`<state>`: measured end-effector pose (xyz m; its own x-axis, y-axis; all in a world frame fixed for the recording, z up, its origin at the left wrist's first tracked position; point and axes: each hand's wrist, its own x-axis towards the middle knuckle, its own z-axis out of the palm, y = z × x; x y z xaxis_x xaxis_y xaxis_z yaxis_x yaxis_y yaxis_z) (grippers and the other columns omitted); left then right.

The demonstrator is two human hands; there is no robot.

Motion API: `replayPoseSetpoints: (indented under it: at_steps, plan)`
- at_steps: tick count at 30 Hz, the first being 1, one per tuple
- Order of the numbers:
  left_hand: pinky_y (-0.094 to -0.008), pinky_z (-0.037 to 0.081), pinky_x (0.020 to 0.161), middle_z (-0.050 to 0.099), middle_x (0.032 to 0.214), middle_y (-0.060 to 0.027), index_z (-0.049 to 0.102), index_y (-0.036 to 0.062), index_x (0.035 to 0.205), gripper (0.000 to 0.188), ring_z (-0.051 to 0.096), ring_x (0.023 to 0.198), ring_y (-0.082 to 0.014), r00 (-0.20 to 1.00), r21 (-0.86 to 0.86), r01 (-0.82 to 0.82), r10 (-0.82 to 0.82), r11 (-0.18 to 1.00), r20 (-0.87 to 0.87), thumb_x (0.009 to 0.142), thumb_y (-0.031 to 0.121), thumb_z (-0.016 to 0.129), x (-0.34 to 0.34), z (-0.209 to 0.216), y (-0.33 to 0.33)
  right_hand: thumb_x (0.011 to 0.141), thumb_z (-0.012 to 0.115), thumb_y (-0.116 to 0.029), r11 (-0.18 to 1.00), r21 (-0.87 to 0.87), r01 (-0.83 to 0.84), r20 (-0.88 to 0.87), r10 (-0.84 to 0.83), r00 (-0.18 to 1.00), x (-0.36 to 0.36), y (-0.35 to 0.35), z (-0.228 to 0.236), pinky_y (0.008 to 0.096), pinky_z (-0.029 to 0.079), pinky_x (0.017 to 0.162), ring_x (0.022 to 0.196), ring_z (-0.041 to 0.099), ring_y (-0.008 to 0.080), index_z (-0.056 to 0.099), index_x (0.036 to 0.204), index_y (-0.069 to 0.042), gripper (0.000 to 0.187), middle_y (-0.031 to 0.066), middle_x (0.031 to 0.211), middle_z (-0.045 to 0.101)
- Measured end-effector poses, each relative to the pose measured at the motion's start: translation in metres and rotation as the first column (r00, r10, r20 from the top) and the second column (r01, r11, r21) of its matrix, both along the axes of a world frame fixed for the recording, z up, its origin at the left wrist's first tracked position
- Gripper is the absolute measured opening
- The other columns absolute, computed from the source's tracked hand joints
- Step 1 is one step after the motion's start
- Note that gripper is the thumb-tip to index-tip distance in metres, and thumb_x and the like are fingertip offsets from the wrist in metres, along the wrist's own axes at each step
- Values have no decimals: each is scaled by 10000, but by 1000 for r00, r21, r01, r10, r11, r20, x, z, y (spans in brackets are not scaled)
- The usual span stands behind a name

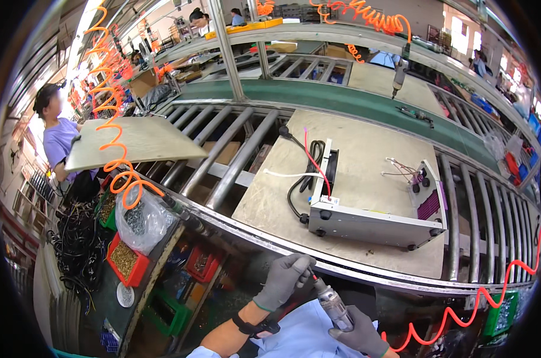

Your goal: Assembling an electronic inverter unit on a factory production line.

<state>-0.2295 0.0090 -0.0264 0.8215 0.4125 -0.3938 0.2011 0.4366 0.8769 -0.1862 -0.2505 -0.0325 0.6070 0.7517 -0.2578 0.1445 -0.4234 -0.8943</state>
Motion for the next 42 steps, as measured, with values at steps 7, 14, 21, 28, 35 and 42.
replayPoseSetpoints:
  at_steps: [7, 14, 21, 28, 35, 42]
  plan:
    - [-189, 464, 563, 643, 770, -11, 681, -11, 1062, 307, 561, 619, -55, 988, -16, 102, -99, 995, 116, 1022, 275, 577, -7, -17, 20, 778, 757, -144, 994, 44, -98, -234, 106, 966, 14, 17, 11, 297, 491, 744, 822, 568, 127, 577, 1220, -51, 486, 33, 931, 612]
    - [-195, 461, 538, 638, 738, -9, 679, -1, 1064, 298, 553, 580, -58, 994, 113, -11, -1, 993, 111, 1024, 272, 566, -29, -30, 30, 807, 728, -110, 990, -1, -141, -422, 127, 898, 12, 37, 9, 248, 473, 630, 709, 545, 86, 568, 1140, -47, 375, -6, 853, 585]
    - [-194, 437, 529, 620, 747, 6, 680, 4, 1112, 288, 523, 584, -43, 964, -190, -187, 217, 964, 154, 1026, 243, 545, -51, -31, 30, 797, 759, -108, 982, 37, -187, -399, 186, 898, 1, 60, 4, 254, 437, 543, 610, 523, 87, 572, 1171, -37, 424, -9, 804, 581]
    - [-305, 548, 702, 715, 908, -69, 713, 74, 1126, 258, 673, 784, -155, 980, 809, -109, 197, 578, -8, 894, 88, 601, -106, -13, 114, 785, 777, -118, 985, 100, -139, -116, 150, 982, -3, 75, 4, 302, 495, 722, 820, 603, 153, 577, 1217, -17, 487, 71, 936, 644]
    - [-480, 510, 907, 686, 1028, -250, 683, 0, 1057, 283, 651, 1003, -422, 622, 915, 401, 745, -39, -241, 834, 100, 540, -222, 16, 373, 789, 754, -98, 996, 85, -17, -175, 32, 984, 8, 68, 13, 305, 483, 759, 835, 572, 148, 582, 1184, -20, 438, 54, 943, 616]
    - [-452, 489, 996, 661, 1184, -250, 630, 55, 1245, 508, 619, 1149, -398, 511, 682, 719, 566, 131, -647, 762, 196, 692, -247, -2, 474, 772, 742, -65, 998, 34, 55, -152, -49, 987, 3, 61, 7, 291, 449, 687, 772, 510, 123, 579, 1097, -25, 366, 20, 862, 565]
